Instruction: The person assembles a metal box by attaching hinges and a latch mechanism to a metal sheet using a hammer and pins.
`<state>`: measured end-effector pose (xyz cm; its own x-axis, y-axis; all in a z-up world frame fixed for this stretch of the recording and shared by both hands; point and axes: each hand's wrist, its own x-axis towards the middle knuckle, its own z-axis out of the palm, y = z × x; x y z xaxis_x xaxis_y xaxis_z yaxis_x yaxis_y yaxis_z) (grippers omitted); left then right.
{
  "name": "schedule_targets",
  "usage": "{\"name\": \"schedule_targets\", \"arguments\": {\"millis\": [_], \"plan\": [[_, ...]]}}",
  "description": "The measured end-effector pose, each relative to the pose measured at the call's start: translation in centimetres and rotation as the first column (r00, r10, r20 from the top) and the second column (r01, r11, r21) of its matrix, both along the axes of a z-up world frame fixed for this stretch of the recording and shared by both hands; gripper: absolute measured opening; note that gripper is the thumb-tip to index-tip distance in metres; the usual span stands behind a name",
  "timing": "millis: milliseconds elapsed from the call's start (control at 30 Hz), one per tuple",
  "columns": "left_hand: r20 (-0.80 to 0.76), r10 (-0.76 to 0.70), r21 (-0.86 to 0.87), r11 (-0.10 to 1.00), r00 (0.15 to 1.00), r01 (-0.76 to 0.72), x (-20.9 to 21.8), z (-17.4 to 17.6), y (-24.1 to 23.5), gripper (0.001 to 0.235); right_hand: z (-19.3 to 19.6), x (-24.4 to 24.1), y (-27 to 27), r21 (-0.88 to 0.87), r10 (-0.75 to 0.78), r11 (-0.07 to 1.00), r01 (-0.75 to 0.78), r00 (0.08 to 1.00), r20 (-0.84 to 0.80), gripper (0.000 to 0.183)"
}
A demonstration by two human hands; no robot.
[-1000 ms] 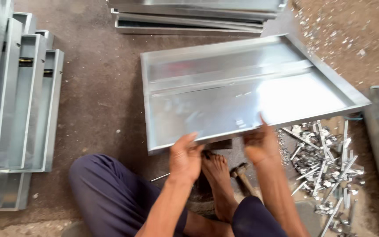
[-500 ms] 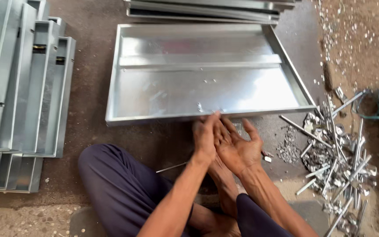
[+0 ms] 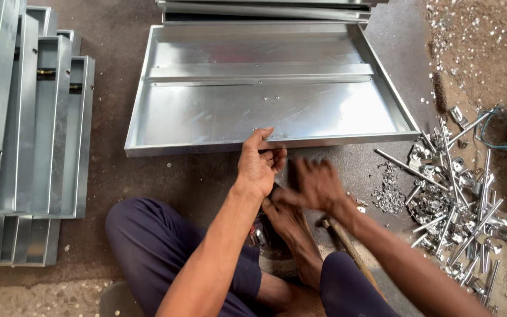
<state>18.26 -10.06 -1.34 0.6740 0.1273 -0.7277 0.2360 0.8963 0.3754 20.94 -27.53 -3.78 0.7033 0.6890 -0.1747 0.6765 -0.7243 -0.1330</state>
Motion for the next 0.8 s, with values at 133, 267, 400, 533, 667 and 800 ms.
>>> {"name": "schedule_targets", "arguments": {"millis": [133, 267, 400, 533, 667, 800], "plan": [[-0.002, -0.063, 0.028, 0.998, 0.998, 0.063, 0.5, 0.1, 0.6, 0.029, -0.4, 0.3, 1.4, -0.170, -0.220, 0.968, 0.186, 0.952, -0.214, 0.116], [0.020, -0.078, 0.036, 0.996, 0.997, 0.077, 0.8, -1.8, 0.6, 0.023, -2.9, 1.9, 2.1, 0.006, -0.330, 0.943, 0.333, 0.938, -0.109, 0.093], [0.046, -0.109, -0.001, 0.994, 0.993, 0.109, 0.3, -3.4, 1.0, 0.019, -5.4, 4.5, 3.5, 0.419, -0.288, 0.900, 0.119, 0.884, 0.368, 0.046], [0.150, -0.143, 0.014, 0.990, 0.978, 0.142, -0.2, -4.8, 0.8, 0.018, -3.4, 3.7, 1.4, 0.231, -0.321, 0.883, 0.408, 0.885, -0.337, 0.047], [0.098, -0.189, 0.055, 0.981, 0.977, 0.184, -3.6, -6.8, -1.5, 0.019, -0.1, -1.2, -2.3, 0.271, -0.195, -0.219, 0.937, 0.231, -0.953, 0.073], [0.191, -0.116, -0.100, 0.985, 0.975, 0.137, -5.3, -7.9, -2.9, 0.019, -1.1, -1.6, -4.8, 0.328, -0.262, -0.179, 0.928, 0.277, -0.925, 0.038]]}}
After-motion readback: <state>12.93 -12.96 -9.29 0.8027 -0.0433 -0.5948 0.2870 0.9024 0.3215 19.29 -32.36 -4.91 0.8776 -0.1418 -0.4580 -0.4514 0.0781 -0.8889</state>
